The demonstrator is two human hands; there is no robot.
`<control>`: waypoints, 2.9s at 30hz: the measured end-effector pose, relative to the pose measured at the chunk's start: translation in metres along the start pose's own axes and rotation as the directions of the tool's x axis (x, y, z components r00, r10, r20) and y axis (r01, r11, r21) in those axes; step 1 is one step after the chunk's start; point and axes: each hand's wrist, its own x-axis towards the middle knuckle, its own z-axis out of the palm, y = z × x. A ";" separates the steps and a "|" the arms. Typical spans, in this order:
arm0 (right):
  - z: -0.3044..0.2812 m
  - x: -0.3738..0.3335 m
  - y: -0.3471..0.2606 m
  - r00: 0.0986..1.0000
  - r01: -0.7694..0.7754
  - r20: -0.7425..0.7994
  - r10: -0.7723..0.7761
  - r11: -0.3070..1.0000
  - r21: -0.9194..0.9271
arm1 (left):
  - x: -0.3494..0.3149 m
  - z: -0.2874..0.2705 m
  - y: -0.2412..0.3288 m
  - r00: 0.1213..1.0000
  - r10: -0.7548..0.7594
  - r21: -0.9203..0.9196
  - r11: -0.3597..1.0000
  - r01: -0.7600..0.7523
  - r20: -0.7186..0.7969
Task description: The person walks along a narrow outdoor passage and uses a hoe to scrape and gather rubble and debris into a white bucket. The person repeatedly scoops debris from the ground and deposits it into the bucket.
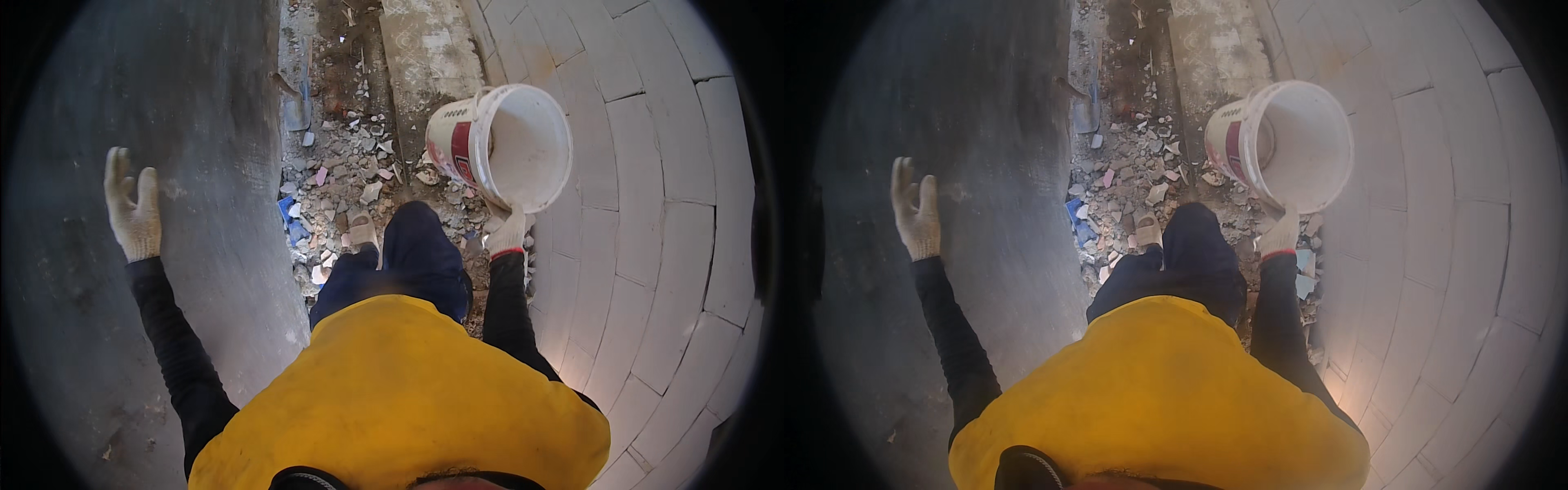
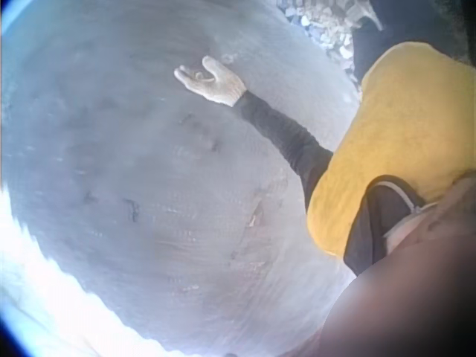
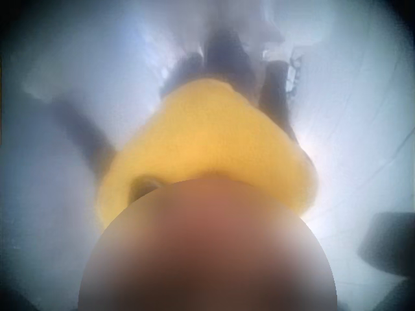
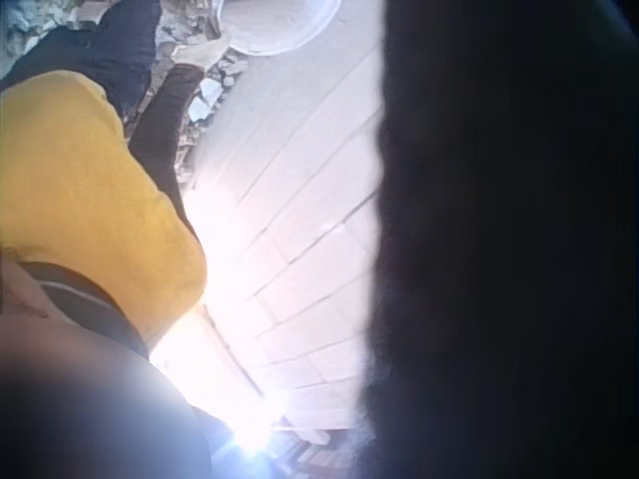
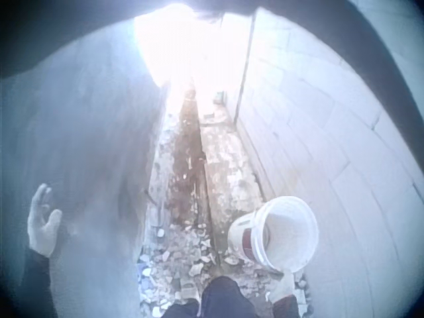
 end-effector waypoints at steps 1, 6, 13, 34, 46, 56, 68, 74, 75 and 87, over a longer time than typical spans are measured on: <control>0.020 0.015 -0.014 0.998 -0.013 0.063 0.014 1.000 -0.006 | 0.026 -0.002 0.009 0.991 0.081 0.069 0.995 -0.073 -0.111; 0.147 0.116 -0.042 0.987 0.094 0.131 -0.089 0.995 -0.028 | 0.122 -0.025 0.008 0.930 0.294 0.593 0.797 -0.112 -0.220; 0.275 0.347 -0.052 0.977 -0.204 0.023 0.213 0.955 -0.214 | 0.168 -0.037 -0.039 0.948 0.293 0.954 0.297 0.036 -0.127; 0.346 0.646 0.029 0.893 -0.419 -0.130 0.430 0.694 -0.585 | 0.231 -0.042 -0.027 0.785 -0.531 0.916 -0.384 0.115 -0.321; 0.379 0.579 -0.213 0.773 -0.561 0.063 0.632 0.726 -0.398 | 0.147 0.301 -0.012 0.474 -0.873 0.401 0.477 0.782 0.115; 0.339 0.554 -0.341 0.863 -0.496 0.047 0.502 0.862 -0.103 | 0.078 0.669 0.027 0.251 -0.380 0.322 0.915 0.244 0.890; 0.685 0.704 -0.399 0.960 -0.050 0.138 0.246 0.630 -0.775 | 0.462 0.951 -0.066 0.332 -0.381 0.155 0.825 0.544 0.863; 0.768 0.761 -0.516 0.987 -0.077 0.023 0.161 0.587 -0.806 | 0.686 1.079 -0.080 0.375 -0.422 -0.137 0.495 0.858 0.825; 0.774 0.773 -0.532 0.992 -0.089 -0.010 0.129 0.625 -0.775 | 0.718 1.099 -0.081 0.390 -0.437 -0.184 0.442 0.878 0.810; 0.794 0.921 -0.552 0.977 0.183 0.179 -0.113 0.031 -0.983 | 0.884 1.237 0.022 0.499 -0.281 -0.208 0.666 0.716 0.820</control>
